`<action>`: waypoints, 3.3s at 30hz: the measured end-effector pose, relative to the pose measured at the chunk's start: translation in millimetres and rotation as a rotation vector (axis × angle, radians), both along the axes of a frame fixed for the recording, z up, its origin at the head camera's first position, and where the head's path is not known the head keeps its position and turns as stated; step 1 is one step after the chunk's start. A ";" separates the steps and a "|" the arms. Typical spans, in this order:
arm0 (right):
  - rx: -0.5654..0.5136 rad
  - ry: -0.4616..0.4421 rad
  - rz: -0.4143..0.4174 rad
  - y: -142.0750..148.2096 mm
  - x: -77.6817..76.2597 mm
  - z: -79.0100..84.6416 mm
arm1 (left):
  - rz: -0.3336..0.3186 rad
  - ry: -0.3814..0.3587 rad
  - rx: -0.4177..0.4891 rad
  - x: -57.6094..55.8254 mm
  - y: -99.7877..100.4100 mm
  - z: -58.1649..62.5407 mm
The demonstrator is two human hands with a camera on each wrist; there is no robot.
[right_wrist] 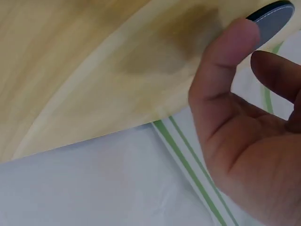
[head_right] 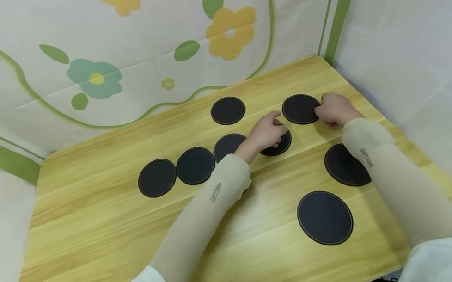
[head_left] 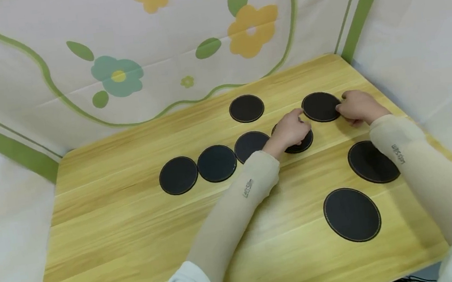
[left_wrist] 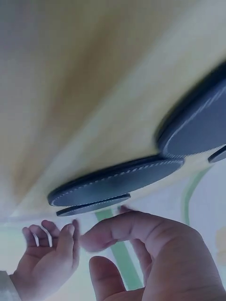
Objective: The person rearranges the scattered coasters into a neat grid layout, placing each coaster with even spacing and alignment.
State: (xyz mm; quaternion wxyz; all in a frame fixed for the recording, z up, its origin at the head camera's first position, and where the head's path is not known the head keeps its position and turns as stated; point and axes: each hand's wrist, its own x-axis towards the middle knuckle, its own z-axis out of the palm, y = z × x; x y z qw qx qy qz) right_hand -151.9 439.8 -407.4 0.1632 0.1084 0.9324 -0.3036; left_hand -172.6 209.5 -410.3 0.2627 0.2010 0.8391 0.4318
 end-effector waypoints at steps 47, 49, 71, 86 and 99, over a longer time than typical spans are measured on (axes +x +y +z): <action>-1.034 0.256 0.136 -136.4 10.5 56.8 | 0.248 -0.014 0.676 -3.9 -134.0 34.0; -1.028 0.236 0.161 -141.4 15.2 53.6 | 0.242 -0.022 0.678 3.0 -142.5 33.9; -1.020 -0.024 0.308 -212.3 53.7 23.1 | 0.250 -0.051 0.486 64.2 -231.8 13.0; -0.816 -0.191 0.380 -271.3 70.8 -4.0 | 0.277 -0.224 0.213 104.1 -289.9 -2.0; -0.703 -0.294 0.413 -292.6 73.3 -24.6 | 0.273 -0.288 0.027 109.8 -303.7 -12.7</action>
